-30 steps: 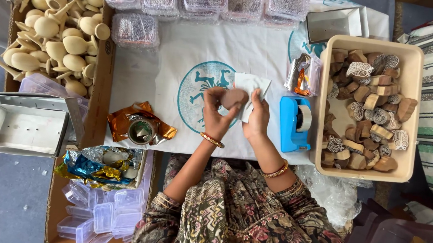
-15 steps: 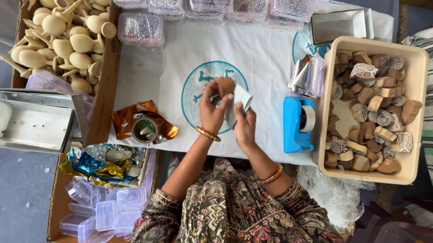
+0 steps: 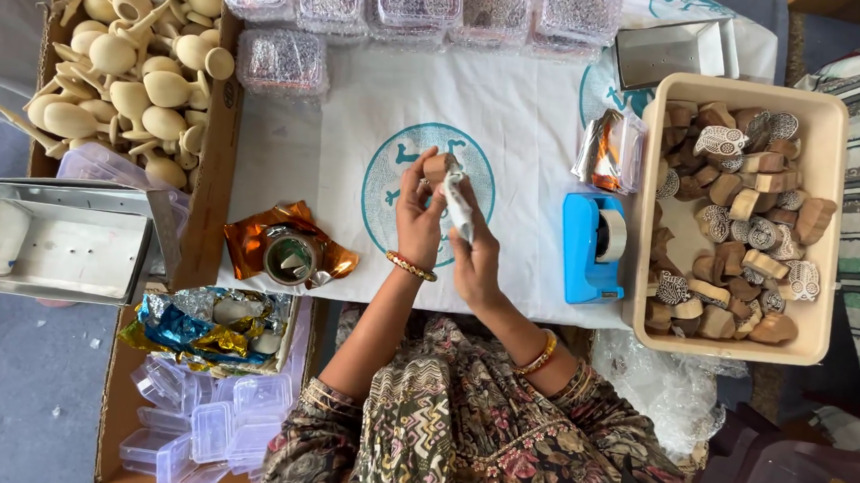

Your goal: The person cleans small, patterned wooden items using a white cloth. They wipe the items thoroughly and place them into a small, clear plastic container. The person then places a piece of orange foil into the container and seals it with a lid.

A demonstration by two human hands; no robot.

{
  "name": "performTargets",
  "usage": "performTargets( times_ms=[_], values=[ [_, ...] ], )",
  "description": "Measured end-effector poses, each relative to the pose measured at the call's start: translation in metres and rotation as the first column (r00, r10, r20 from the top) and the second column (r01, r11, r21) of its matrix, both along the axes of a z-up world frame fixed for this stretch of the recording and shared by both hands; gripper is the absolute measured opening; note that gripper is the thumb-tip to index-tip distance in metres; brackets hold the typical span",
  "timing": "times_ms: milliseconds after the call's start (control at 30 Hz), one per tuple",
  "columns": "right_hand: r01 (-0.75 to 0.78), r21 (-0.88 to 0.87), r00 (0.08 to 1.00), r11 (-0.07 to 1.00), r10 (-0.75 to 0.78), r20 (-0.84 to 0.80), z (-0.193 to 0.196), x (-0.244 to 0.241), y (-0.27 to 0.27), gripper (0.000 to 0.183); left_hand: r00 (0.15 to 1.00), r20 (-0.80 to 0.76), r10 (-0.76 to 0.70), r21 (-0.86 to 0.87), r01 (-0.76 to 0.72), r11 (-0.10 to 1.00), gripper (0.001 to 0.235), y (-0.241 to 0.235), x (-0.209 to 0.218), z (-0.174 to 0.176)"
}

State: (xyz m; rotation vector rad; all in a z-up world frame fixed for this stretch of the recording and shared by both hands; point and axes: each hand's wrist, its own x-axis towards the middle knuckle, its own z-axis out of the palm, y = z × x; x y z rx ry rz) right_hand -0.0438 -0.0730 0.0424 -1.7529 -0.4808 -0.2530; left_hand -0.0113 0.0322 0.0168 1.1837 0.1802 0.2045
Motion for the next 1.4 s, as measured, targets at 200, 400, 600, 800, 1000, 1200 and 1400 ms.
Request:
performTargets(
  times_ms=[200,400,600,800,1000,1200,1400],
  values=[
    [0.018,0.055,0.999,0.998,-0.016,-0.042,0.010,0.035,-0.004,0.052,0.982,0.033,-0.185,-0.270,0.187,0.945,0.050,-0.005,-0.005,-0.026],
    [0.131,0.310,0.836,0.942,0.064,-0.546,-0.043,0.054,-0.041,0.041,0.949,0.034,-0.314,-0.556,0.279,0.783,0.056,-0.002,-0.014,0.013],
    [0.187,0.350,0.793,0.918,0.070,-0.605,-0.061,0.042,-0.037,0.042,0.974,-0.033,-0.222,-0.527,0.172,0.832,0.055,-0.004,-0.011,-0.006],
    [0.194,0.459,0.770,0.867,0.155,-0.619,-0.047,0.049,-0.030,0.045,0.969,-0.081,-0.232,-0.305,0.198,0.932,0.050,-0.008,-0.015,-0.022],
    [0.270,0.534,0.691,0.801,0.224,-0.687,-0.022,0.060,-0.031,0.050,0.938,-0.040,-0.344,-0.430,0.294,0.853,0.048,-0.012,-0.022,-0.023],
    [0.325,0.476,0.746,0.817,0.088,-0.661,-0.133,0.066,-0.066,0.042,0.890,0.080,-0.450,-0.758,0.347,0.552,0.043,-0.001,-0.017,-0.023],
    [0.402,-0.460,0.893,0.791,-0.449,0.008,-0.085,0.066,-0.093,0.039,0.879,0.124,-0.461,-0.797,0.365,0.482,0.048,0.003,-0.016,-0.015]
  ],
)
